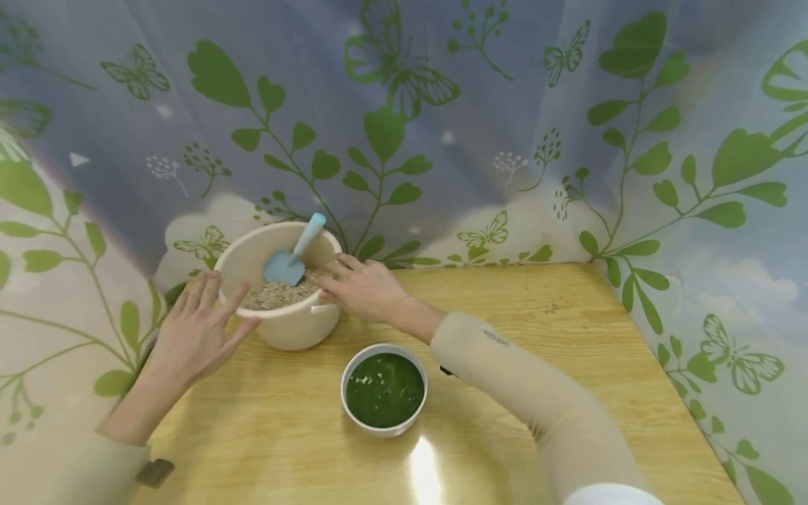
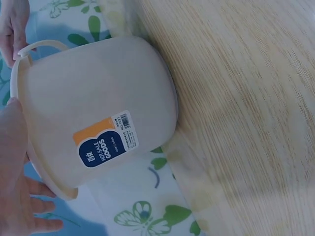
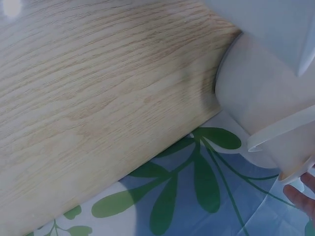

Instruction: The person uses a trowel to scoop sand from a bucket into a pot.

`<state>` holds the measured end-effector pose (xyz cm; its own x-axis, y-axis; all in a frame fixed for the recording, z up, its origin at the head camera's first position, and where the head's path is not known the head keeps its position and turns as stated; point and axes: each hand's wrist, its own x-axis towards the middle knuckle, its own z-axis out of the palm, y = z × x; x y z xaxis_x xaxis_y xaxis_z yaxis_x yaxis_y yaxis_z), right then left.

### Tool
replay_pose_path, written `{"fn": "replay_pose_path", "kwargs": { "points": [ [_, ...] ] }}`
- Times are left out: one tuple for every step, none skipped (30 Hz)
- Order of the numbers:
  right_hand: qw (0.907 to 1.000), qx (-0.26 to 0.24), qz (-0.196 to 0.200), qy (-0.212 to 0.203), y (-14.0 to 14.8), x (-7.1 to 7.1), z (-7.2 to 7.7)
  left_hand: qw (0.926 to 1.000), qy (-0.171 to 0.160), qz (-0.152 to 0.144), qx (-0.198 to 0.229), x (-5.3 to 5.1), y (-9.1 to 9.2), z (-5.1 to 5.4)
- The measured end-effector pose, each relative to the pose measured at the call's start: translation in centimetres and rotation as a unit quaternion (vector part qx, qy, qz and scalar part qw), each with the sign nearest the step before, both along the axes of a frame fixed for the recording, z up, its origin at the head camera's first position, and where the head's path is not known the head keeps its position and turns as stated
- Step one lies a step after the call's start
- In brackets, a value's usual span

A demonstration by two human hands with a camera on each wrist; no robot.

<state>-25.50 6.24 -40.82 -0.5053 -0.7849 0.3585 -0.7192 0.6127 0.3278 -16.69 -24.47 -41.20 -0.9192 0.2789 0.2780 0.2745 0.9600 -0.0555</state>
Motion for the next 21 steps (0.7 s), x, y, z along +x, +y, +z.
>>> {"fn": "replay_pose_path", "kwargs": {
  "points": [
    [1.0,-0.002,0.001,-0.001,0.2,0.0,0.0,1.0,0.002,-0.002,0.0,0.1,0.1,0.0],
    [1.0,-0.003,0.003,-0.002,0.3,0.0,0.0,1.0,0.002,-0.002,0.0,0.1,0.3,0.0],
    [1.0,-0.003,0.006,-0.003,0.4,0.0,0.0,1.0,0.003,-0.002,0.0,0.2,0.4,0.0],
    [1.0,-0.004,0.007,-0.005,0.6,0.0,0.0,1.0,0.003,-0.003,0.0,0.3,0.6,0.0],
    [0.9999,-0.005,0.008,-0.008,0.7,0.0,0.0,1.0,0.001,-0.003,0.001,0.3,0.7,0.0],
    [0.9999,-0.006,0.009,-0.013,0.9,0.1,0.0,1.0,-0.002,-0.003,0.004,0.4,0.9,0.0],
    [0.9998,-0.006,0.009,-0.018,1.0,0.1,0.1,1.0,-0.005,-0.002,0.008,0.4,1.0,0.0],
    [0.9997,-0.005,0.007,-0.024,1.1,0.1,0.1,0.9999,-0.01,-0.001,0.011,0.5,1.2,-0.1],
    [0.9995,-0.004,0.006,-0.03,1.2,0.1,0.1,0.9998,-0.013,-0.001,0.014,0.5,1.3,-0.1],
    [0.9993,-0.004,0.004,-0.037,1.4,0.1,0.2,0.9997,-0.017,-0.002,0.017,0.5,1.5,-0.1],
    [0.9991,-0.003,0.002,-0.042,1.5,0.1,0.2,0.9996,-0.021,-0.001,0.02,0.5,1.6,-0.2],
    [0.999,0.0,0.003,-0.044,1.7,0.1,0.2,0.9994,-0.024,-0.001,0.023,0.5,1.7,-0.2],
    [0.999,0.002,0.004,-0.044,1.8,0.1,0.2,0.9993,-0.028,-0.002,0.024,0.5,1.9,-0.3],
    [0.9991,0.003,0.006,-0.043,2.0,0.0,0.1,0.9991,-0.032,-0.002,0.029,0.5,2.0,-0.3],
    [0.9991,0.001,0.011,-0.04,2.1,0.0,0.1,0.9988,-0.035,-0.002,0.033,0.5,2.1,-0.4],
    [0.9992,-0.001,0.014,-0.038,2.3,-0.1,0.0,0.9986,-0.038,-0.002,0.037,0.5,2.2,-0.4],
    [0.9993,-0.002,0.017,-0.033,2.4,-0.1,-0.1,0.9984,-0.04,-0.003,0.039,0.5,2.3,-0.4],
    [0.9994,-0.005,0.021,-0.028,2.6,-0.2,-0.1,0.9983,-0.042,-0.002,0.041,0.5,2.4,-0.5],
    [0.9994,-0.008,0.024,-0.026,2.7,-0.2,-0.2,0.9981,-0.044,-0.003,0.043,0.5,2.5,-0.5],
    [0.9993,-0.01,0.026,-0.023,2.8,-0.3,-0.3,0.998,-0.044,-0.004,0.045,0.5,2.6,-0.5],
    [0.9993,-0.011,0.027,-0.021,3.0,-0.3,-0.3,0.9981,-0.044,-0.005,0.044,0.6,2.7,-0.5]
  ]
}}
